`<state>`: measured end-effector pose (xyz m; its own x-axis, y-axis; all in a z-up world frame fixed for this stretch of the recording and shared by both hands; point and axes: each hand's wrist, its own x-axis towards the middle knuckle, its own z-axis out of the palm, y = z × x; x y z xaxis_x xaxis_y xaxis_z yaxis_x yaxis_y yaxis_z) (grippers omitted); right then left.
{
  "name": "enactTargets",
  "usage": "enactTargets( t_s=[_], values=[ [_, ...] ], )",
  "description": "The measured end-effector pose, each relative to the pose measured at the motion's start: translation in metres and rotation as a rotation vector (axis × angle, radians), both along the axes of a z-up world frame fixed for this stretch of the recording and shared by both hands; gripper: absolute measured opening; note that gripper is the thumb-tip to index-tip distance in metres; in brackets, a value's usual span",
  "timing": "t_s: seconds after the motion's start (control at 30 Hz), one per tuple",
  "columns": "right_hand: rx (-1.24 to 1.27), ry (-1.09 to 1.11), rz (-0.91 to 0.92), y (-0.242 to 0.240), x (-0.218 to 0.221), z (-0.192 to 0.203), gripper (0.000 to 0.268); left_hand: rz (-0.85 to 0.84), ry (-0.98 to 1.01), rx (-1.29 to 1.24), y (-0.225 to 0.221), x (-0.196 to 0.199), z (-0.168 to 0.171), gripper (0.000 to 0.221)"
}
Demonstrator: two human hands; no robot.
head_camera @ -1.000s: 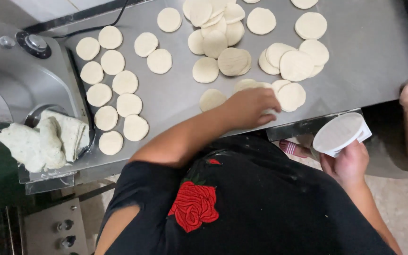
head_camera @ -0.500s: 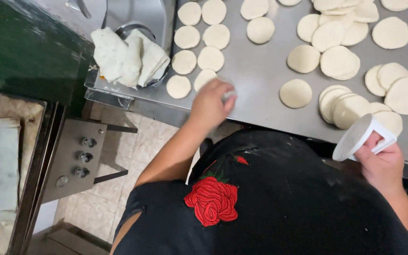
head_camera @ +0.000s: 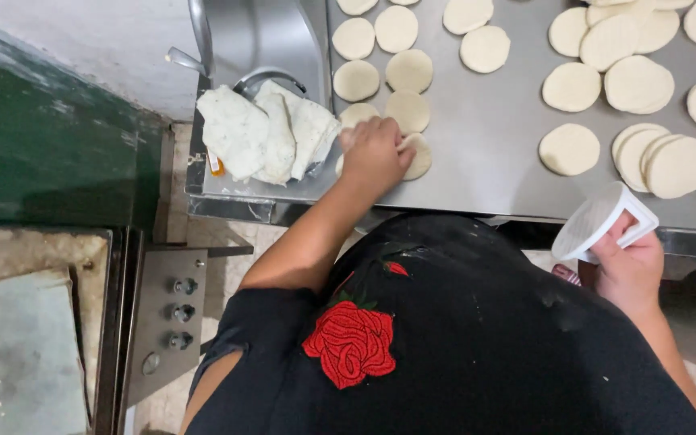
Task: A person uses a small plastic tool and their hands to flatten and organize small circular dough discs on a stainless steel table in a bakery.
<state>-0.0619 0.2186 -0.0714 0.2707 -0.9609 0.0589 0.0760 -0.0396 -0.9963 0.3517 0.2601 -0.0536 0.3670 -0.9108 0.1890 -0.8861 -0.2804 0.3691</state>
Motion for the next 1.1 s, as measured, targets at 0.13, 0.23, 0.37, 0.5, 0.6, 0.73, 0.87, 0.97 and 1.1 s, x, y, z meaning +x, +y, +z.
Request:
enactTargets(
  t_s=[0.13,0.23,0.37,0.5,0.6,0.73,0.87,0.97,1.1],
  values=[
    [0.202,-0.141,-0.088,0.042,0.045,0.041,0.036,-0.261,0.258,-0.081,0.005,-0.005,0.034,0.030],
    [0.250,-0.200,-0.075,0.059,0.062,0.047,0.037,-0.329,0.647,0.263,-0.006,-0.021,0.056,0.029],
    [0.141,-0.211,-0.101,0.062,0.053,0.033,0.036,-0.488,0.678,0.410,-0.050,-0.049,0.028,0.046],
    [0.073,-0.044,-0.063,0.048,0.046,0.046,0.038,-0.611,0.254,0.229,-0.080,-0.055,0.018,0.054],
    [0.030,0.653,-0.022,0.021,0.053,0.078,0.044,-0.512,0.338,0.247,-0.077,-0.037,0.047,0.043],
    [-0.166,0.959,0.278,-0.021,0.126,0.127,0.037,-0.667,0.436,0.018,-0.056,-0.017,0.066,0.029],
    [-0.460,1.200,0.672,-0.068,0.179,0.109,0.033,-0.647,0.361,0.164,-0.040,-0.021,0.069,0.045],
    [-0.541,1.431,0.835,-0.083,0.207,0.093,0.031,-0.542,0.242,0.251,-0.030,-0.031,0.059,0.060],
    [-0.513,1.507,1.078,-0.093,0.228,0.088,0.030,-0.454,0.246,0.319,-0.035,-0.050,0.033,0.057]
  ],
)
